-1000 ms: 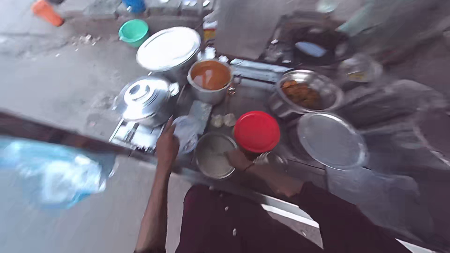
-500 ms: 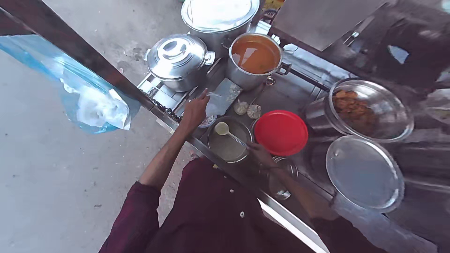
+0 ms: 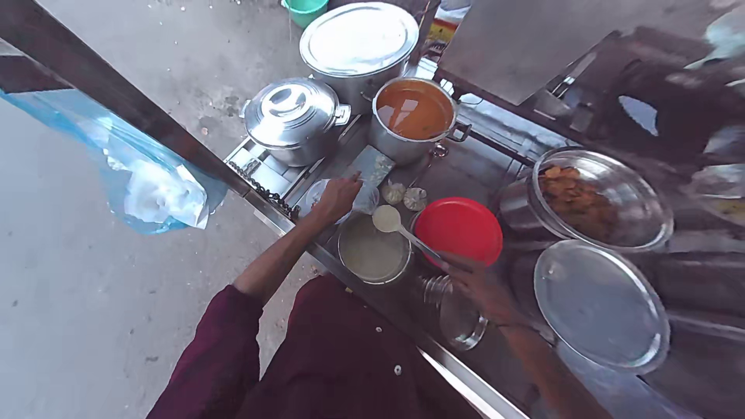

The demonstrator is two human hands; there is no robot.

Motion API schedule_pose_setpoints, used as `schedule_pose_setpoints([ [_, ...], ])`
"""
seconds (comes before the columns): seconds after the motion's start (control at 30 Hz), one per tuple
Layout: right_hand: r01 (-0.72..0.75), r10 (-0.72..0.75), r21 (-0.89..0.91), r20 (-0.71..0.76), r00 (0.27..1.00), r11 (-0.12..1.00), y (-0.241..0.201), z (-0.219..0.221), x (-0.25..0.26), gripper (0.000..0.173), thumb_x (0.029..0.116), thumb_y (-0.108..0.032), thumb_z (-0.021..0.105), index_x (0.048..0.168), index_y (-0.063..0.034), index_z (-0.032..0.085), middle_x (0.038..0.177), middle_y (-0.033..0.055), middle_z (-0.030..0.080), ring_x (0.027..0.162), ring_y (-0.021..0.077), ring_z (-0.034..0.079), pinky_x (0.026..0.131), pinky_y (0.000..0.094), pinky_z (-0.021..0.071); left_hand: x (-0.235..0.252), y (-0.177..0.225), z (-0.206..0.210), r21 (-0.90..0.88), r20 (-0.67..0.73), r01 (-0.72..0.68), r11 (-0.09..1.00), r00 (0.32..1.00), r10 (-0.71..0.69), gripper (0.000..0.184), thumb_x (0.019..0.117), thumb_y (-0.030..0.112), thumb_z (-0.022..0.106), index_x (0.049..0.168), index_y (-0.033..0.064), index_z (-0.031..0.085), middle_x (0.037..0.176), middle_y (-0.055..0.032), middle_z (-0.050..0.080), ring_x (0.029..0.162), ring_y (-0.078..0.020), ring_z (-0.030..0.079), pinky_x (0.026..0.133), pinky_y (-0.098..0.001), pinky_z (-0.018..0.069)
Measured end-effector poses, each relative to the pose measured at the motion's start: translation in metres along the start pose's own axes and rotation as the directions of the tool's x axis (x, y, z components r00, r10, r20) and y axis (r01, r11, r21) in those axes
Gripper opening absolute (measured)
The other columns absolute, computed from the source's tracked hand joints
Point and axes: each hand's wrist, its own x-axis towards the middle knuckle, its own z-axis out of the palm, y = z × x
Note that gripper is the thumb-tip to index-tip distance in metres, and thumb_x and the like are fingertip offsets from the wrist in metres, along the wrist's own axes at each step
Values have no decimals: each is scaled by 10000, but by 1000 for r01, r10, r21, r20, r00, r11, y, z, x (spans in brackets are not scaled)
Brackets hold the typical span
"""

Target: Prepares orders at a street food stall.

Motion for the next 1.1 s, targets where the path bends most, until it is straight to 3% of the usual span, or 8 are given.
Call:
schedule_pose_setpoints([
  [0.2,28,-28,-20,-13,1000,999,-23,0,1,308,992,-177,656,1290,-125,715,874,6,707,543,47,482,481,230,414,3,13,16,-102,100,-49,994,993,59,645,818,-31,682,1413,206,612,1584,34,476,1048,-326,703,782,-586,569],
  [0.3,121,-142,-340,-39,989,933,-25,20,8,317,1023,-267,635,1315,-158,699,1029,29,745,774,103,660,713,321,572,-1,19,16,-270,148,-30,962,986,73,663,808,18,702,1436,197,589,1575,18,488,1158,-326,669,859,-602,560],
  [0.47,71,-531,-972,-60,845,223,-15,70,-1,484,994,-120,561,1466,-225,583,1013,180,701,838,374,712,652,528,585,-4,20,23,-434,216,113,894,976,-19,688,751,118,817,1390,249,598,1198,-137,702,1038,-372,685,836,-630,553],
  [0.67,159,-241,-392,-170,956,906,-18,13,-8,322,1032,-314,615,1327,-223,706,1043,9,761,783,112,683,719,346,592,-10,2,16,-433,149,134,892,986,-76,752,726,71,817,1429,221,598,1258,-132,696,1044,-376,690,841,-634,554],
  [0.73,103,-111,-54,-166,980,993,2,-4,-8,307,999,-204,655,1284,-105,713,849,25,712,540,70,510,477,251,445,-15,0,15,-442,114,133,887,989,-92,768,722,42,837,1433,202,595,1286,-144,683,1076,-391,680,865,-648,552],
  [0.83,-1,-10,-88,-125,992,996,39,-13,6,310,997,-231,665,1279,-112,713,889,29,718,591,87,553,516,275,476,-31,-5,10,-445,47,108,889,994,-98,792,707,-10,839,1432,193,595,1312,-135,673,1077,-401,675,850,-649,549],
  [0.97,86,-170,-704,-51,984,705,73,11,43,341,1057,-355,553,1345,-234,690,1188,90,748,1097,265,713,986,548,548,-39,0,-2,-463,20,106,880,994,-109,785,719,-34,810,1437,198,592,1358,-108,655,1063,-391,682,815,-647,556],
  [1.1,103,-244,-945,25,969,310,82,58,76,363,1054,-227,480,1379,-188,637,1082,185,730,925,408,723,743,614,579,-29,4,-6,-473,19,129,871,990,-137,731,739,16,800,1416,221,614,1229,-127,710,988,-377,702,779,-642,561],
])
